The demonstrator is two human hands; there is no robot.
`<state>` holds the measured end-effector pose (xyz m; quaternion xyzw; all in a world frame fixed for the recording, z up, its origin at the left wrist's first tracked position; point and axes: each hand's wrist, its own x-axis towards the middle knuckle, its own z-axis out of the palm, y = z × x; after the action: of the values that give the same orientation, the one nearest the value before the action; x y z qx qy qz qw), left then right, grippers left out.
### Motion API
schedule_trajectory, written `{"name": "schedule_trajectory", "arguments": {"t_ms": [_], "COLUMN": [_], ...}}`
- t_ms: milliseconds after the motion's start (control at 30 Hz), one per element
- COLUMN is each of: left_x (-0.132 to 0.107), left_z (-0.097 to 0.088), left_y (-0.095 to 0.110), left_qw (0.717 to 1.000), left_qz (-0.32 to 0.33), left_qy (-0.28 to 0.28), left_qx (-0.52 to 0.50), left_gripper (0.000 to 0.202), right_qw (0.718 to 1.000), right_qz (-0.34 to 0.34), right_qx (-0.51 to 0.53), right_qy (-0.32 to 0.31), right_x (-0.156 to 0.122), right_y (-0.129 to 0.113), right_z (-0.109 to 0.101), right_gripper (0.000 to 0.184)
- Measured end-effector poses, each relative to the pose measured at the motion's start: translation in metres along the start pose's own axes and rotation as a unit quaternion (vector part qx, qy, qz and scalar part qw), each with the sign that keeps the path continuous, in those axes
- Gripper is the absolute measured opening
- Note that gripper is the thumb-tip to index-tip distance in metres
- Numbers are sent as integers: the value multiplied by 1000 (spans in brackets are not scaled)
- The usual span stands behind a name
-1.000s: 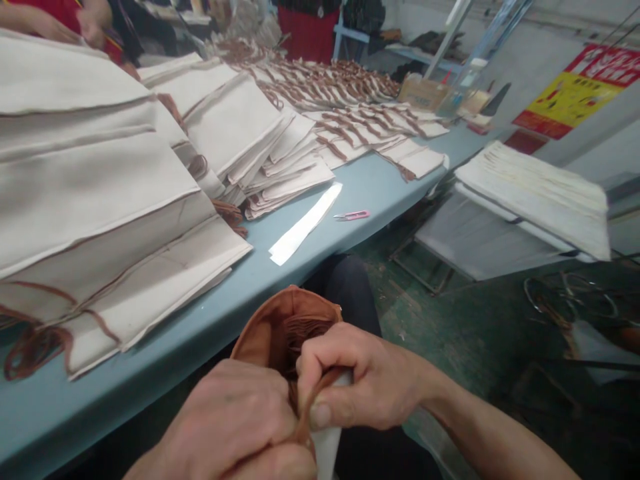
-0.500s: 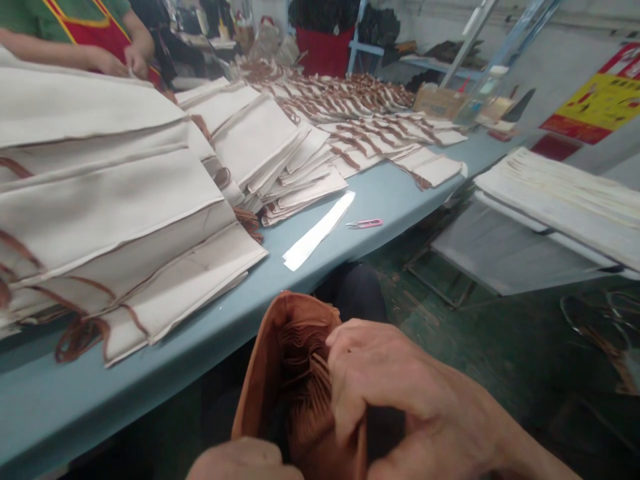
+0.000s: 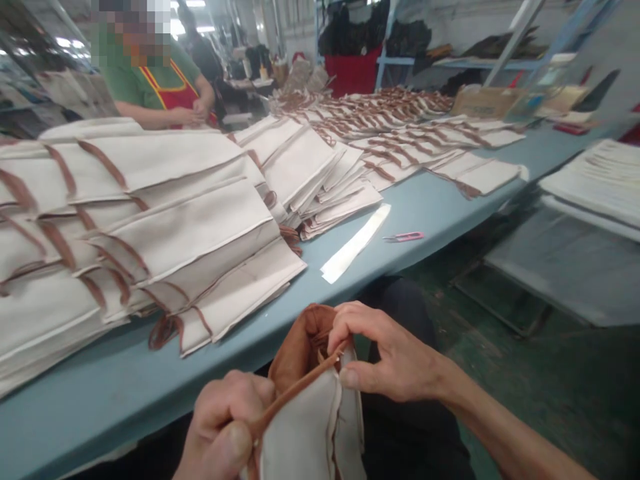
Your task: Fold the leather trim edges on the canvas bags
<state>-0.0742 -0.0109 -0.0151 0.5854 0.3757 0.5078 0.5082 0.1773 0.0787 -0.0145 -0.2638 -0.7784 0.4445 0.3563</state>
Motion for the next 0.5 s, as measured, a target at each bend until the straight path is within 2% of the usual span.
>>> {"name": "schedule_trajectory", "arguments": {"t_ms": [100, 233, 367, 500], "left_x": [6, 4, -8, -12], "left_z": [-9, -32, -52, -59], "left_y": [2, 8, 13, 21], "left_qw": [999, 999, 999, 993], "left_qz": [9, 11, -11, -60], "left_qy": [-11, -4, -7, -21], "left_qx": [-39, -34, 40, 103], "left_gripper": [58, 58, 60, 65], "right_qw": [1000, 999, 998, 997], "right_qz": [6, -12, -38, -44], "right_qx": [4, -8, -25, -44], "right_qy": [-14, -35, -47, -43], "right_x": [5, 10, 15, 19], "right_y": [1, -7, -19, -23], "right_z": [4, 6, 13, 20], "right_gripper": [44, 36, 26, 17]}}
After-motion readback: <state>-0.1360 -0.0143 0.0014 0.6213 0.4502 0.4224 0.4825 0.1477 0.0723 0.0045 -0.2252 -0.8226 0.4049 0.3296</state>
